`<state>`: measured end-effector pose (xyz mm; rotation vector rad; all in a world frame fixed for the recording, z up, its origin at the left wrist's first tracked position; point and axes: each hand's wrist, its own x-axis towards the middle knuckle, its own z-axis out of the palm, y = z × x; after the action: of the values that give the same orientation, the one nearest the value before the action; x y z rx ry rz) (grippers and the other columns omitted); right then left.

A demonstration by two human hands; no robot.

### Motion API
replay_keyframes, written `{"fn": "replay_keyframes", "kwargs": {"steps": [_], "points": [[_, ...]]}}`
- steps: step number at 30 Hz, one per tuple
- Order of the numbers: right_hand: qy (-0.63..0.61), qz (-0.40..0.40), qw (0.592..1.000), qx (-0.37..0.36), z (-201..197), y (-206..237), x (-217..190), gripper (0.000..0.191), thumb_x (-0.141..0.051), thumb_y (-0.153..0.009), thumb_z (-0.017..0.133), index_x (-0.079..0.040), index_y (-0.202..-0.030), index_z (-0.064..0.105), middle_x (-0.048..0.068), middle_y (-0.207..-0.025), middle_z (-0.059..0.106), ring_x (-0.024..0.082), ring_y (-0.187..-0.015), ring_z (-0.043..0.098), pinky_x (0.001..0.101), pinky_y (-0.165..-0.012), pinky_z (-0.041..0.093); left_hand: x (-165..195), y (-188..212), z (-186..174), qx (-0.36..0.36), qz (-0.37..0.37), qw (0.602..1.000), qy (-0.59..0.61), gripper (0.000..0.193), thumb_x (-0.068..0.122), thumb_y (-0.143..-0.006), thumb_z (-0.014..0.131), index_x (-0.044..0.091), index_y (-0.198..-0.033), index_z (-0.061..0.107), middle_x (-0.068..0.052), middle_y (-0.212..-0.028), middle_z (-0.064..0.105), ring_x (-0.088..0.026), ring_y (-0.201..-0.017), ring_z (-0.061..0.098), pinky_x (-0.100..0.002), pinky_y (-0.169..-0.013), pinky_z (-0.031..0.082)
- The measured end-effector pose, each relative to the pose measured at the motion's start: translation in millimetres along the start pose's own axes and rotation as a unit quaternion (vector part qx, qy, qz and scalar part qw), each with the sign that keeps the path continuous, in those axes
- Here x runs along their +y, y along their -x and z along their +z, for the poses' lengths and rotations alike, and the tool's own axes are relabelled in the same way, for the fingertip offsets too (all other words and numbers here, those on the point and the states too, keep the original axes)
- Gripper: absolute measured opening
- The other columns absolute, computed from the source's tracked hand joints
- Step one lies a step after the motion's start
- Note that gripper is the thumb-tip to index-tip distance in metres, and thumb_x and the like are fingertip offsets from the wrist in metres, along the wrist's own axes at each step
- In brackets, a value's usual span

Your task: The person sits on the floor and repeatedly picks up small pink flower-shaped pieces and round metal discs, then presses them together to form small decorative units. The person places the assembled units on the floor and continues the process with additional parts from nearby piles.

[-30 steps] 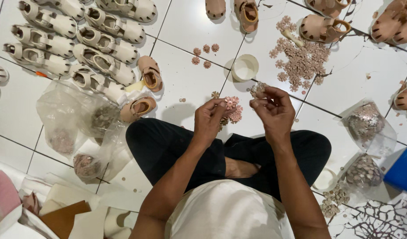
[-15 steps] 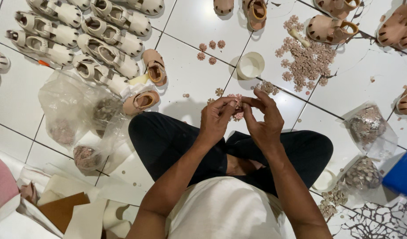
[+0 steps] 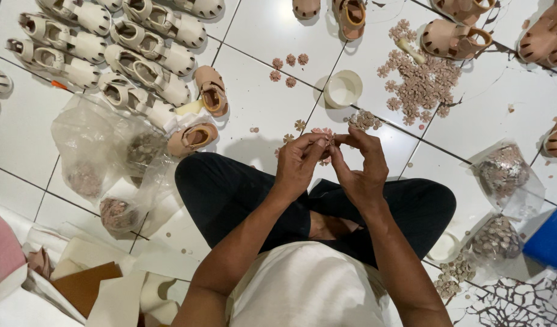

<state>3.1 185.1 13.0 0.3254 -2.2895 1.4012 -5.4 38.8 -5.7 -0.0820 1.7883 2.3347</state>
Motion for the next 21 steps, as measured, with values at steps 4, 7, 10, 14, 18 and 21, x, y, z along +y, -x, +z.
{"fn": "replay_keyframes", "kwargs": {"steps": [4, 7, 10, 14, 18, 21], "points": [[-0.004, 0.0, 1.0, 0.001, 1.1, 0.5, 0.3, 0.056, 0.008, -0.092, 0.081, -0.003, -0.14, 0.053, 0.013, -0.117, 0.066, 0.021, -0.107, 0.074, 0.0312, -0.093, 0.061, 0.1, 0.7, -0.9, -0.001, -0.001, 1.0, -0.017, 0.026, 0.016, -0.108, 0.058, -0.003, -0.119, 0.07, -0.009, -0.103, 0.075, -0.013, -0.095, 0.074, -0.029, -0.086, 0.063], [0.013, -0.008, 1.0, -0.001, 0.1, -0.7, -0.2, 0.056, 0.007, -0.092, 0.082, -0.003, -0.139, 0.053, 0.013, -0.115, 0.068, 0.021, -0.106, 0.074, 0.0313, -0.091, 0.06, 0.7, 1.2, -0.7, -0.003, 0.002, 1.0, -0.02, 0.025, 0.016, -0.108, 0.057, -0.003, -0.12, 0.07, -0.009, -0.104, 0.075, -0.012, -0.096, 0.074, -0.029, -0.087, 0.063], [0.024, -0.01, 1.0, -0.004, -0.4, -1.5, -1.0, 0.056, 0.006, -0.092, 0.083, -0.003, -0.138, 0.054, 0.013, -0.114, 0.069, 0.021, -0.106, 0.075, 0.0315, -0.09, 0.06, 0.4, 1.7, -1.2, -0.006, 0.009, 0.999, -0.032, 0.026, 0.016, -0.108, 0.057, -0.004, -0.121, 0.069, -0.01, -0.104, 0.076, -0.012, -0.095, 0.073, -0.028, -0.087, 0.063], [0.007, -0.003, 1.0, 0.002, -3.0, 2.8, -1.4, 0.058, 0.007, -0.091, 0.08, -0.001, -0.14, 0.051, 0.018, -0.119, 0.068, 0.024, -0.108, 0.07, 0.0344, -0.093, 0.06, -1.2, 0.9, -3.1, -0.013, -0.002, 1.0, 0.001, 0.027, 0.016, -0.109, 0.057, -0.004, -0.123, 0.068, -0.012, -0.103, 0.076, -0.014, -0.094, 0.074, -0.029, -0.087, 0.063], [-0.024, 0.009, 1.0, 0.012, -7.5, 12.4, -1.1, 0.057, 0.014, -0.097, 0.068, -0.001, -0.146, 0.045, 0.018, -0.126, 0.063, 0.027, -0.12, 0.071, 0.0358, -0.103, 0.061, -1.4, -0.8, -6.4, -0.017, -0.041, 0.993, 0.113, 0.025, 0.014, -0.108, 0.058, -0.005, -0.12, 0.067, -0.013, -0.109, 0.074, -0.018, -0.099, 0.077, -0.032, -0.088, 0.065], [-0.041, -0.001, 0.999, -0.007, -7.9, 16.8, -0.3, 0.058, 0.018, -0.097, 0.063, -0.002, -0.148, 0.044, 0.019, -0.127, 0.057, 0.028, -0.122, 0.071, 0.033, -0.102, 0.064, -0.9, -1.9, -6.0, -0.016, -0.037, 0.995, 0.095, 0.026, 0.014, -0.109, 0.056, -0.004, -0.123, 0.068, -0.015, -0.109, 0.075, -0.019, -0.099, 0.076, -0.032, -0.087, 0.063]]}}
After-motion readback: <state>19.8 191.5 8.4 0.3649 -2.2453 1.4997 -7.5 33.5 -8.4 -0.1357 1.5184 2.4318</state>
